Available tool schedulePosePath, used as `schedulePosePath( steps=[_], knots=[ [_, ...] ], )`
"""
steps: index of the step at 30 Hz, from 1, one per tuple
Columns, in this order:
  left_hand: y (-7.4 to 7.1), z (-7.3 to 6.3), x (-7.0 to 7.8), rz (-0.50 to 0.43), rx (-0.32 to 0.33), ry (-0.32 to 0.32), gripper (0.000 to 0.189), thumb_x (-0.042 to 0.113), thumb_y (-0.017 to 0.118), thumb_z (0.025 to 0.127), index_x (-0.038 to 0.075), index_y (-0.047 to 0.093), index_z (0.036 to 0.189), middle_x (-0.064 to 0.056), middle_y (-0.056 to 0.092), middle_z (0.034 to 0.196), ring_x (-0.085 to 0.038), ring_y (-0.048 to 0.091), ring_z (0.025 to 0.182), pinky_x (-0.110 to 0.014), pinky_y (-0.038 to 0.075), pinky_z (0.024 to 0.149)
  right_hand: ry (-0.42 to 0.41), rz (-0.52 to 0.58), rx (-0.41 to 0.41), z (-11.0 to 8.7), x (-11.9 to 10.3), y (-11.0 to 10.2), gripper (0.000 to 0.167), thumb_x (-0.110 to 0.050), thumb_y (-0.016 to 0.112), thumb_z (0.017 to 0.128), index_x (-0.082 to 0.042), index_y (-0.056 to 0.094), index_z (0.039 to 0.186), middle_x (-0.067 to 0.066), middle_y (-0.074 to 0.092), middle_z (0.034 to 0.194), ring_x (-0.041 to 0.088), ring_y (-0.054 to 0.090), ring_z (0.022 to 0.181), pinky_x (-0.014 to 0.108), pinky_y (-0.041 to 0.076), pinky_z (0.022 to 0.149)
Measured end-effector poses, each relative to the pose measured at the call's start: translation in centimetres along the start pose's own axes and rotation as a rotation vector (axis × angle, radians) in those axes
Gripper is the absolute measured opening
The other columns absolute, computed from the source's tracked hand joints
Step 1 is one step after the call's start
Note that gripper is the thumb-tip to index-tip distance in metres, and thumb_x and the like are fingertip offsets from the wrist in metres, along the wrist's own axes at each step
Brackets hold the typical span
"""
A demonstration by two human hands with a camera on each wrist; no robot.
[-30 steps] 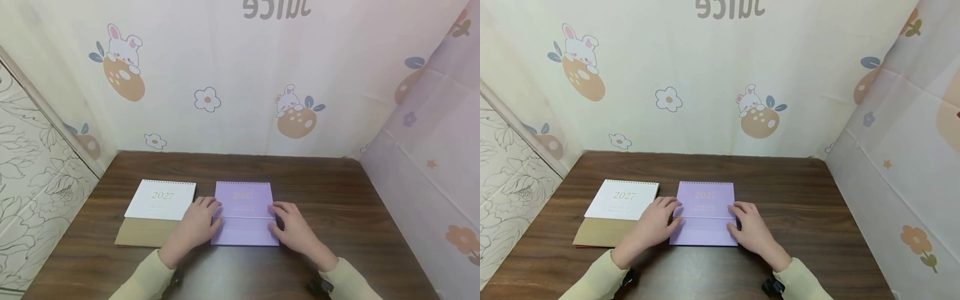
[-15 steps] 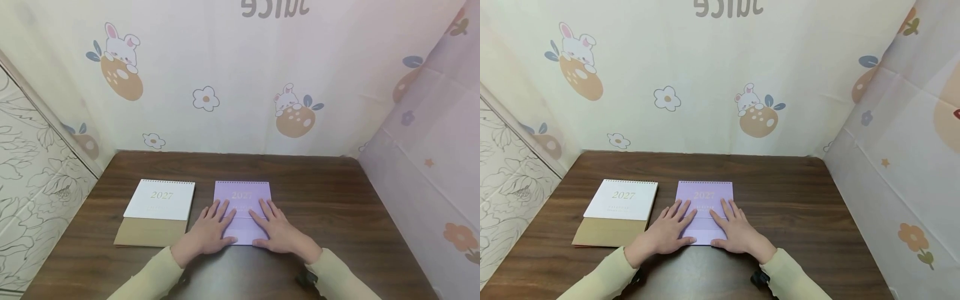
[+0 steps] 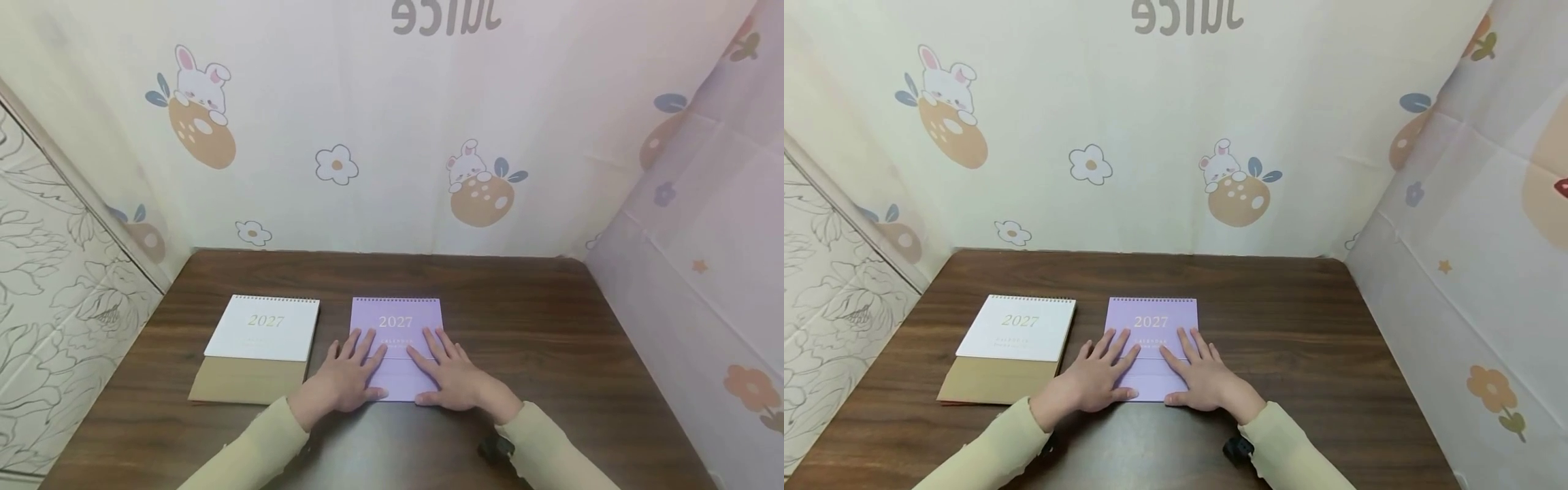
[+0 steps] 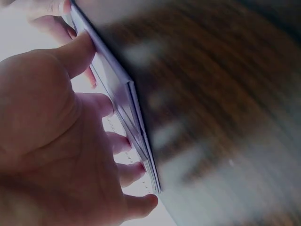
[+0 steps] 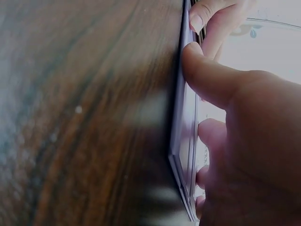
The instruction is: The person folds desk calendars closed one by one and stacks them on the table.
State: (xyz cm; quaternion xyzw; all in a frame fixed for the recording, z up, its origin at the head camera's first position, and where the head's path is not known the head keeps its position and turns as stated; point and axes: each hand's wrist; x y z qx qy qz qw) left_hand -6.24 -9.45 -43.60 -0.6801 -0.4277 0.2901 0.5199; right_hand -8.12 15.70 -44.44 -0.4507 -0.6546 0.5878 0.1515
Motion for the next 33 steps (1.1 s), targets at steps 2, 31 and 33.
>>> schedulePosePath(
  steps=[2, 31, 33],
  knots=[
    [0.0, 0.0, 0.0, 0.004, -0.002, 0.002, 0.08, 0.066, 0.047, 0.095, 0.021, 0.027, 0.159, -0.012, 0.011, 0.166, -0.038, 0.009, 0.15, -0.062, 0.022, 0.113, 0.007, 0.001, 0.002, 0.0, 0.0, 0.1, 0.084, -0.059, 0.062, 0.091, -0.021, 0.028, 0.158, 0.022, 0.001, 0.164, 0.047, -0.005, 0.148, 0.07, 0.015, 0.11],
    [-0.8, -0.4, 0.3, 0.032, 0.078, 0.01, 0.077, 0.064, 0.051, 0.094, 0.019, 0.038, 0.155, -0.014, 0.024, 0.162, -0.041, 0.022, 0.147, -0.058, 0.026, 0.113, -0.023, -0.054, 0.101, -0.4, -0.5, 0.0, 0.084, -0.06, 0.066, 0.087, -0.02, 0.038, 0.155, 0.023, 0.014, 0.163, 0.049, 0.01, 0.147, 0.065, 0.026, 0.11],
    [-1.1, -0.4, 0.3, 0.005, 0.106, 0.008, 0.072, 0.06, 0.055, 0.094, 0.017, 0.045, 0.151, -0.014, 0.032, 0.159, -0.041, 0.029, 0.144, -0.057, 0.032, 0.11, -0.023, -0.055, 0.124, -0.3, -0.6, 0.0, 0.08, -0.057, 0.067, 0.088, -0.018, 0.041, 0.153, 0.022, 0.018, 0.162, 0.049, 0.014, 0.146, 0.063, 0.028, 0.109]
  ],
)
Point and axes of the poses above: each hand's wrist, its own z-axis towards the middle knuckle, its own y-axis out of the palm, x = y × z
